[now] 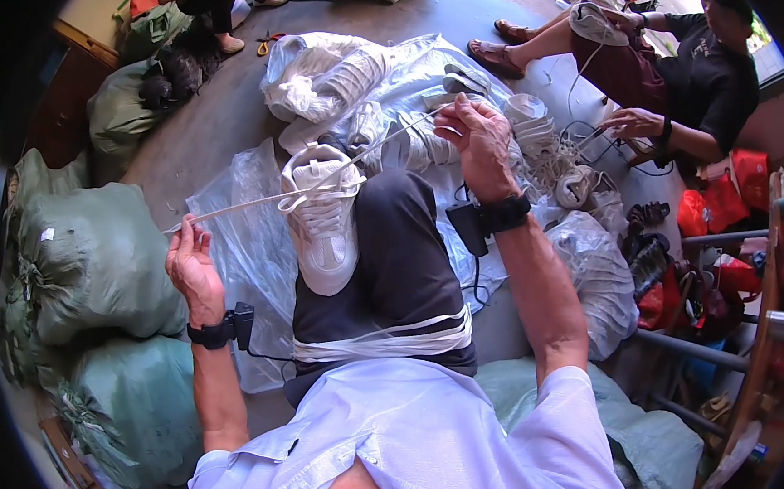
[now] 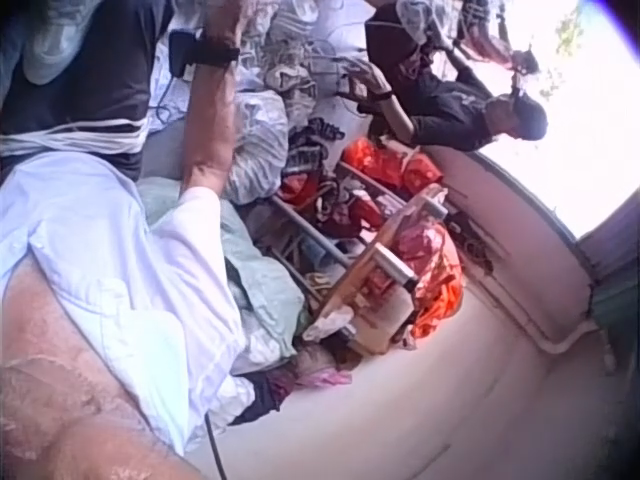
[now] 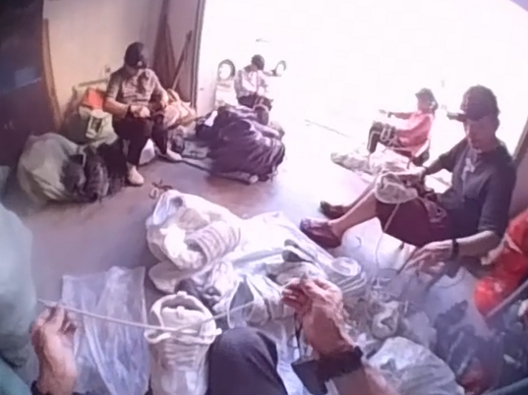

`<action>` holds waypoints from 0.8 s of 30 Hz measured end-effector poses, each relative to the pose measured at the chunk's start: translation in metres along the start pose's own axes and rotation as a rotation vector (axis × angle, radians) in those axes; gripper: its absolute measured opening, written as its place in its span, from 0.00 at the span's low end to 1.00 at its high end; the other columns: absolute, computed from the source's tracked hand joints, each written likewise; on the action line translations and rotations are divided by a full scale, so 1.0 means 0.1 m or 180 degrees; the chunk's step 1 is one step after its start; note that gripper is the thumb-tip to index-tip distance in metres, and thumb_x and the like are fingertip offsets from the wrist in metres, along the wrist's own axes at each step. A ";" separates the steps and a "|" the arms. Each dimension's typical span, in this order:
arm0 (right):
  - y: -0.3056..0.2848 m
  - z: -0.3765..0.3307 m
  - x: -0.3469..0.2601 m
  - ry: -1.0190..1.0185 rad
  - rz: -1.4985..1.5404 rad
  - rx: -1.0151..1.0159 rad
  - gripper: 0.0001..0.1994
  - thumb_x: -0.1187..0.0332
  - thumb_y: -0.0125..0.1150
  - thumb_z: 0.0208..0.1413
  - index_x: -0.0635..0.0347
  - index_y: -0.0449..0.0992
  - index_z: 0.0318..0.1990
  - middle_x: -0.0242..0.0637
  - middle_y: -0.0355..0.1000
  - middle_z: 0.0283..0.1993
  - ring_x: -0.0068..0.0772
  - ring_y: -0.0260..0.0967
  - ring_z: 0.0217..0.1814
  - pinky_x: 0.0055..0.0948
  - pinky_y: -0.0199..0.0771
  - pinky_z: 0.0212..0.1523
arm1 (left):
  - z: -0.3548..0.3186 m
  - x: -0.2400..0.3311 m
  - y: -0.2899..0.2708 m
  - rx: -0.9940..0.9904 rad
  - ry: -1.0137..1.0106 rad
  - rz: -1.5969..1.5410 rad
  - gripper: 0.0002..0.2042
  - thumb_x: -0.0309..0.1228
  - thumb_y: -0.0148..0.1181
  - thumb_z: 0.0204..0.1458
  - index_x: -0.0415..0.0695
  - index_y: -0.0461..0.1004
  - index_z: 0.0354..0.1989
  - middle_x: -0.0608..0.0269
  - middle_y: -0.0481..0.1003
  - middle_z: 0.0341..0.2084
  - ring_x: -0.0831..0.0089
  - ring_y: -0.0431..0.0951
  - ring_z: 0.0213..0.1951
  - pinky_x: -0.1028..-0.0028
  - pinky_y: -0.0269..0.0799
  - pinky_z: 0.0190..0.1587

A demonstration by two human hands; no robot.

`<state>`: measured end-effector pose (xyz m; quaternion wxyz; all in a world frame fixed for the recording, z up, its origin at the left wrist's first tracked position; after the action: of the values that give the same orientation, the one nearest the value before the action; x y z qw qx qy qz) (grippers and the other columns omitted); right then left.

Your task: Insert and pull shoelaces through the eyelets of shoe uppers.

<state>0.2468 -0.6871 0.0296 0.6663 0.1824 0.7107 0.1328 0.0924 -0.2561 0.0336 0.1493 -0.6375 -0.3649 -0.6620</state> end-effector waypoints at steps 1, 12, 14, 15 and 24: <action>0.05 -0.01 -0.03 0.0073 0.0288 0.0002 0.13 0.61 0.57 0.65 0.63 0.73 0.38 0.41 0.77 0.35 0.29 0.77 0.34 0.31 0.81 0.40 | 0.02 0.03 -0.01 -0.0012 0.0006 -0.0001 0.10 0.33 0.61 0.60 0.40 0.79 0.43 0.69 0.77 0.34 0.83 0.74 0.37 0.79 0.71 0.44; 0.32 0.04 0.02 0.0715 0.1834 -0.0675 0.10 0.64 0.54 0.67 0.57 0.70 0.34 0.30 0.67 0.25 0.19 0.57 0.21 0.24 0.56 0.25 | 0.46 -0.23 -0.11 -0.1139 -0.1102 -0.2004 0.10 0.32 0.55 0.63 0.43 0.75 0.48 0.63 0.80 0.39 0.69 0.80 0.44 0.65 0.77 0.53; 0.38 0.01 0.04 0.0607 0.1241 -0.0617 0.11 0.64 0.56 0.66 0.57 0.70 0.32 0.29 0.66 0.23 0.17 0.56 0.20 0.22 0.56 0.23 | 0.49 -0.35 -0.12 -0.0981 -0.1313 -0.1919 0.09 0.30 0.54 0.63 0.42 0.74 0.49 0.64 0.78 0.34 0.71 0.80 0.39 0.67 0.78 0.51; 0.41 -0.01 0.05 0.0498 0.0651 -0.0564 0.12 0.64 0.58 0.65 0.57 0.71 0.29 0.28 0.66 0.22 0.16 0.55 0.18 0.21 0.55 0.21 | 0.52 -0.38 -0.11 -0.0976 -0.1306 -0.1916 0.09 0.30 0.54 0.63 0.42 0.74 0.49 0.64 0.78 0.34 0.71 0.80 0.39 0.67 0.78 0.51; 0.70 -0.28 0.29 -0.0698 -0.2069 -0.1100 0.05 0.77 0.61 0.50 0.62 0.81 0.35 0.37 0.78 0.27 0.28 0.74 0.27 0.28 0.75 0.31 | 0.45 -0.36 0.01 -0.0450 -0.1539 -0.2072 0.09 0.30 0.52 0.64 0.39 0.73 0.46 0.65 0.73 0.28 0.71 0.75 0.34 0.65 0.77 0.49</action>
<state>0.2233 -0.6104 0.0359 0.7667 -0.1543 0.6231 0.0122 0.1313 -0.2367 -0.0043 -0.2022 -0.6346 -0.5256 -0.5292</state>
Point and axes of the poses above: each hand's wrist, its own z-axis towards the middle knuckle, its own y-axis out of the palm, x = y × z, the point moved 4 cm from there along z, towards the middle knuckle
